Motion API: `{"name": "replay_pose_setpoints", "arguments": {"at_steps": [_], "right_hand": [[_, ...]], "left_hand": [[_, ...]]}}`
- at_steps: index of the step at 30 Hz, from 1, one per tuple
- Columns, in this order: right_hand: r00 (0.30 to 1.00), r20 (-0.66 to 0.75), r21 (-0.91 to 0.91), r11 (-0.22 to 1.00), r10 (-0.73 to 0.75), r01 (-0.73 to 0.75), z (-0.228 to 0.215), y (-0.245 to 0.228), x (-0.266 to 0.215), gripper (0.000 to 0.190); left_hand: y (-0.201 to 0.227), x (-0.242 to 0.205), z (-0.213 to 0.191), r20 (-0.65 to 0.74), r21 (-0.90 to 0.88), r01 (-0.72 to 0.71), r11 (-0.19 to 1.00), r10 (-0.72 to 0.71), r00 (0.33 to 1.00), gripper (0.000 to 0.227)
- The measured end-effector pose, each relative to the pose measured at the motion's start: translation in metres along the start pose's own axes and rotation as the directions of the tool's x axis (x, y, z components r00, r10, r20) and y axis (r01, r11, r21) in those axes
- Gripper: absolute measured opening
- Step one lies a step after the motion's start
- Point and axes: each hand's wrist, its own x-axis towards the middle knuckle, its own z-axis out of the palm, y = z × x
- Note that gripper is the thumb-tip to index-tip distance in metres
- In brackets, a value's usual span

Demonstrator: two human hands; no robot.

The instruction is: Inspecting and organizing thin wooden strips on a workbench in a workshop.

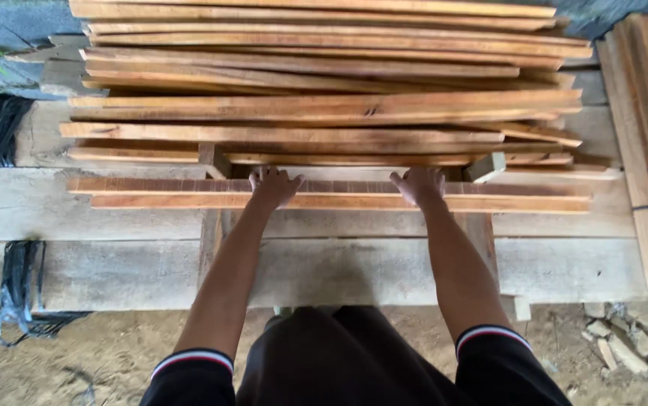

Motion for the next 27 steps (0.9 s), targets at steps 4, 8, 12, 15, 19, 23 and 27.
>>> {"name": "replay_pose_setpoints", "arguments": {"at_steps": [4,8,12,15,19,23,27], "right_hand": [[0.999,0.045,-0.003,1.000,-0.022,0.022,-0.023,-0.012,-0.007,0.066],[0.986,0.127,-0.133,0.983,-0.112,0.129,-0.021,0.001,0.003,0.075],[0.974,0.168,-0.041,0.986,-0.152,0.161,-0.017,0.001,0.013,0.083],[0.982,0.146,0.018,0.992,-0.124,0.123,-0.023,0.002,0.011,0.078],[0.978,0.145,0.004,0.988,-0.151,0.152,-0.038,-0.004,-0.010,0.074],[0.981,0.125,0.045,0.989,-0.147,0.143,-0.034,0.000,-0.006,0.072],[0.984,0.140,0.061,0.993,-0.112,0.105,-0.031,0.000,0.003,0.072]], "left_hand": [[0.002,-0.005,0.003,-0.032,0.079,0.007,0.997,-0.005,0.999,0.084],[-0.010,0.029,0.047,-0.164,0.145,0.050,0.988,-0.026,0.986,0.082],[-0.014,0.030,0.054,-0.227,0.133,0.106,0.985,-0.074,0.971,0.090],[-0.013,0.031,0.054,-0.263,0.084,0.100,0.991,-0.075,0.962,0.093],[-0.019,0.033,0.058,-0.277,0.057,0.077,0.995,-0.058,0.959,0.085],[-0.018,0.031,0.054,-0.239,0.049,0.069,0.996,-0.056,0.969,0.079],[-0.023,0.041,0.050,-0.177,0.031,0.071,0.997,-0.064,0.982,0.082]]}}
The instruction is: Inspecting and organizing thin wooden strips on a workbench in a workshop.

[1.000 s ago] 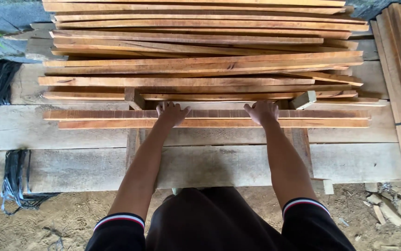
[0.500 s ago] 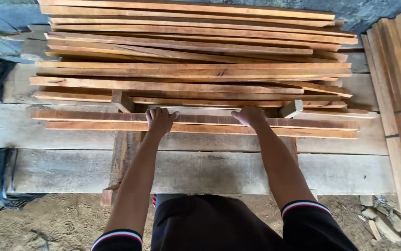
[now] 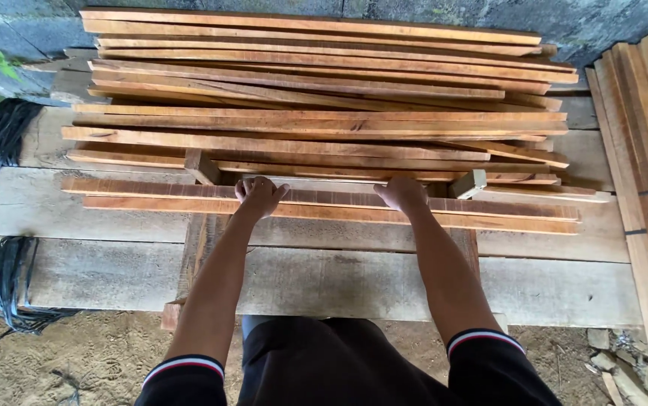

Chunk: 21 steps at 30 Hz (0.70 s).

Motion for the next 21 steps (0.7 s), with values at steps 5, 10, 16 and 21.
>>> {"name": "replay_pose_setpoints", "arguments": {"at_steps": [5,10,16,21], "right_hand": [[0.999,-0.028,0.052,0.999,0.018,-0.016,-0.001,-0.001,-0.013,0.060],[0.999,-0.040,0.066,0.997,0.034,-0.032,-0.003,-0.007,-0.025,0.055],[0.999,-0.029,0.093,0.996,0.017,-0.014,-0.005,-0.014,-0.031,0.047],[0.996,-0.078,-0.003,0.999,0.040,-0.040,0.010,0.001,0.003,0.052]], "left_hand": [[-0.008,0.012,0.008,0.159,-0.113,0.042,0.993,-0.023,0.987,0.091],[0.006,-0.010,-0.013,0.166,-0.173,0.047,0.984,-0.018,0.986,0.088],[0.035,-0.053,-0.061,0.194,-0.128,0.079,0.989,-0.053,0.980,0.077],[0.004,-0.005,-0.014,0.163,-0.114,0.042,0.993,-0.023,0.986,0.080]]}}
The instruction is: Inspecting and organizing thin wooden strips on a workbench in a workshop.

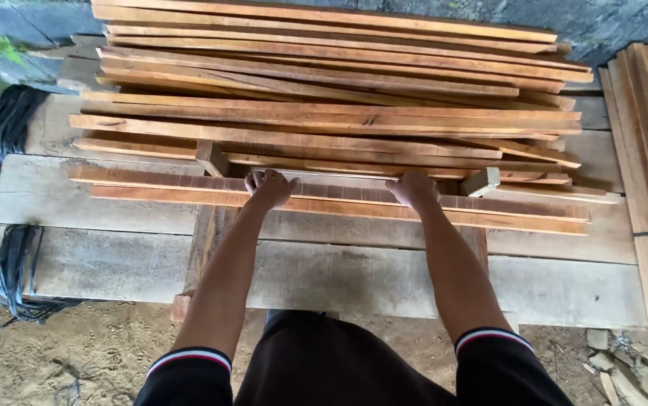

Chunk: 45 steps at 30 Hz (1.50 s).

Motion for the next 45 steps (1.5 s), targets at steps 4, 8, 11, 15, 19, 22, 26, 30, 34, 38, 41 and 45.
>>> {"name": "replay_pose_setpoints", "arguments": {"at_steps": [4,8,11,15,19,22,26,30,34,38,41,45], "right_hand": [[1.000,-0.020,0.022,1.000,-0.001,0.002,-0.004,-0.003,-0.005,0.050],[1.000,-0.017,0.055,0.998,0.025,-0.024,-0.005,-0.003,-0.011,0.048],[0.999,-0.022,0.055,0.998,0.030,-0.029,-0.007,-0.007,-0.016,0.046],[1.000,-0.021,0.058,0.998,0.016,-0.015,-0.009,-0.005,-0.015,0.048],[1.000,-0.008,0.061,0.998,0.011,-0.010,-0.014,-0.012,-0.026,0.048],[1.000,-0.023,0.083,0.996,0.017,-0.016,-0.015,-0.011,-0.024,0.044],[1.000,-0.026,0.070,0.998,0.011,-0.009,-0.014,-0.012,-0.026,0.046],[1.000,-0.010,0.049,0.999,0.016,-0.016,-0.012,-0.006,-0.020,0.052],[0.992,0.122,-0.059,0.998,0.002,0.005,-0.011,-0.011,-0.008,0.066],[0.978,0.210,-0.061,0.998,-0.016,0.030,-0.022,-0.017,-0.014,0.078],[0.979,0.203,-0.045,0.999,-0.021,0.030,-0.019,-0.013,-0.009,0.081],[0.991,0.133,-0.023,1.000,-0.010,0.013,-0.014,-0.012,-0.011,0.073]], "left_hand": [[0.001,0.000,-0.004,-0.005,-0.006,-0.008,1.000,0.008,1.000,0.085],[-0.005,0.011,0.004,0.029,0.042,-0.013,0.999,0.012,0.999,0.084],[-0.008,0.012,0.003,0.046,0.018,-0.025,1.000,0.024,0.999,0.083],[0.008,-0.023,-0.022,0.091,-0.051,-0.034,0.998,0.039,0.995,0.087],[0.010,-0.026,-0.026,0.089,-0.076,-0.050,0.996,0.056,0.994,0.086],[0.021,-0.042,-0.039,0.102,-0.137,-0.028,0.990,0.042,0.994,0.083],[0.019,-0.046,-0.039,0.069,-0.130,-0.047,0.990,0.056,0.996,0.083],[0.012,-0.034,-0.029,0.045,-0.119,-0.061,0.991,0.067,0.997,0.082],[0.016,-0.043,-0.031,0.060,-0.194,-0.053,0.980,0.066,0.996,0.084],[-0.002,0.001,-0.004,0.017,-0.099,-0.037,0.994,0.039,0.999,0.084],[-0.003,0.005,-0.004,0.030,-0.075,-0.017,0.997,0.020,0.999,0.086],[-0.011,0.016,0.002,0.055,-0.052,-0.012,0.999,0.015,0.998,0.090]]}}
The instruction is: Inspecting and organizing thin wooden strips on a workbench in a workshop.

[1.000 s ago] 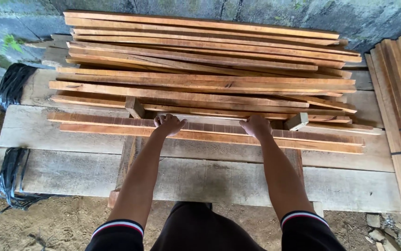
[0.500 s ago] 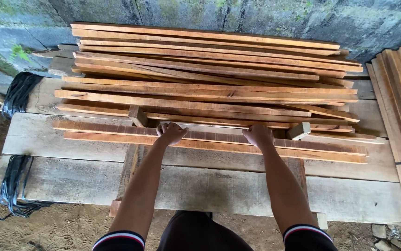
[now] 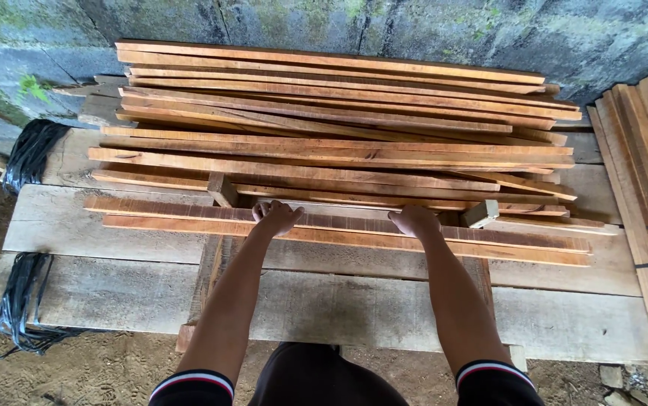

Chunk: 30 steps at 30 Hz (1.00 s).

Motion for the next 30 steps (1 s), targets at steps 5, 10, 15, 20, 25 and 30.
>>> {"name": "replay_pose_setpoints", "arguments": {"at_steps": [5,10,15,20,25,30], "right_hand": [[0.999,-0.042,0.006,1.000,-0.028,0.028,-0.003,0.000,-0.010,0.067],[0.997,-0.060,-0.007,0.999,-0.050,0.050,-0.002,0.002,-0.008,0.065],[0.995,-0.090,0.010,0.999,-0.031,0.032,0.008,0.009,0.007,0.060],[0.998,-0.055,0.005,1.000,-0.028,0.028,0.010,0.011,0.016,0.061],[0.998,-0.057,0.013,1.000,-0.011,0.012,0.010,0.011,0.009,0.060],[0.992,-0.125,0.081,0.996,-0.009,0.019,0.004,0.008,-0.002,0.055]], "left_hand": [[0.006,-0.007,-0.005,0.010,-0.005,-0.007,1.000,0.007,1.000,0.086],[0.012,-0.020,-0.012,0.012,-0.026,-0.012,1.000,0.012,1.000,0.086],[0.013,-0.018,-0.012,0.014,-0.022,-0.013,1.000,0.013,1.000,0.086],[0.021,-0.020,-0.010,-0.013,0.019,0.039,0.999,-0.038,0.999,0.091],[0.037,-0.035,-0.013,-0.034,0.115,0.087,0.990,-0.083,0.996,0.094],[0.023,-0.015,-0.010,-0.012,0.136,0.033,0.990,-0.032,0.999,0.105]]}}
